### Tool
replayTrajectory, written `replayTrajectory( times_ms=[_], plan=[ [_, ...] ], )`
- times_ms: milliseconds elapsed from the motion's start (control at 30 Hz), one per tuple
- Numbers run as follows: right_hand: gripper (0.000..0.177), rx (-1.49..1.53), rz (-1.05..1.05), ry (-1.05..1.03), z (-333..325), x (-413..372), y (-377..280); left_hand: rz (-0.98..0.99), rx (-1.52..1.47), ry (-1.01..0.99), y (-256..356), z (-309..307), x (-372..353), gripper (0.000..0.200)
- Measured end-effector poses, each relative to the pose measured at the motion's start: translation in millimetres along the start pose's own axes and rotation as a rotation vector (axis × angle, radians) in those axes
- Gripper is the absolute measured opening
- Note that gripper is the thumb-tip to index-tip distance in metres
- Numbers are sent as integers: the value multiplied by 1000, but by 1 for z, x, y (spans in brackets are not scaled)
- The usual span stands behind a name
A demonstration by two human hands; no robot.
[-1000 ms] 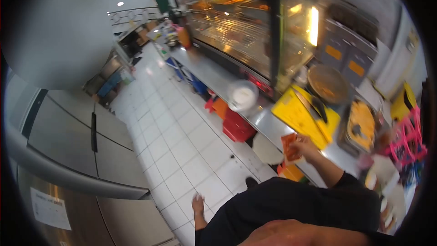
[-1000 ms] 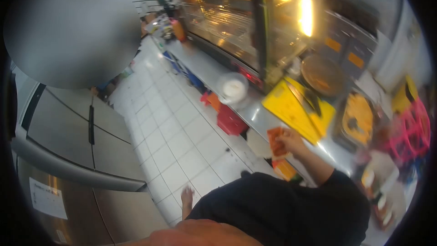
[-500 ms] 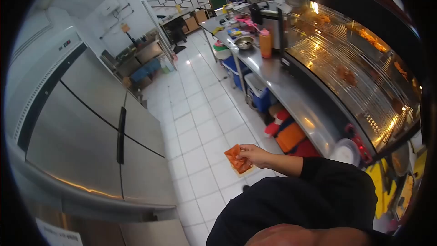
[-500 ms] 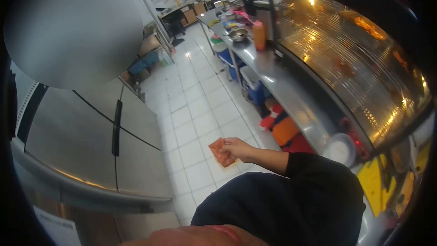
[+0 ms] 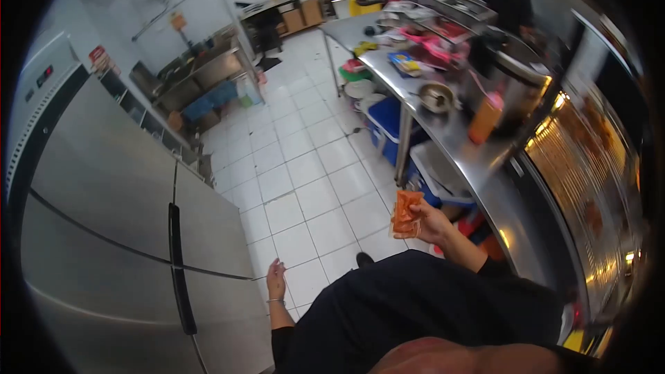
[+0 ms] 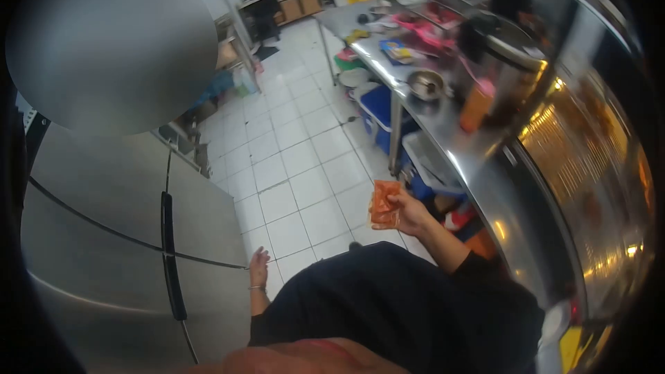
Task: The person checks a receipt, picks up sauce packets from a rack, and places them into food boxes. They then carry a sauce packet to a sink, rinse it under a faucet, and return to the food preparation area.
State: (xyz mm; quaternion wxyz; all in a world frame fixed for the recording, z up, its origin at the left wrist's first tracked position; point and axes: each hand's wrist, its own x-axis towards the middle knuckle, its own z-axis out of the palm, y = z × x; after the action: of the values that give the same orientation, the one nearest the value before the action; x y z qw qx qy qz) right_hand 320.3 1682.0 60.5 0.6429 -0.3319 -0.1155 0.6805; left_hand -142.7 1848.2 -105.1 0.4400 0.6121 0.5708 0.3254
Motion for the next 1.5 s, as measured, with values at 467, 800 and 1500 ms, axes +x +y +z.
replayTrajectory(
  times_ms=[467,800,1500],
  plan=[
    [31,-82,195,-147,166,560,-58,-1071,441,-321,-167,-59,126,52],
    [31,61,159,-21,194,843,-138,-245,862,-402,-170,-105,669,50],
    [41,-108,447,-262,445,1572,-122,-1023,330,-114,-131,-225,1122,39]
  ],
)
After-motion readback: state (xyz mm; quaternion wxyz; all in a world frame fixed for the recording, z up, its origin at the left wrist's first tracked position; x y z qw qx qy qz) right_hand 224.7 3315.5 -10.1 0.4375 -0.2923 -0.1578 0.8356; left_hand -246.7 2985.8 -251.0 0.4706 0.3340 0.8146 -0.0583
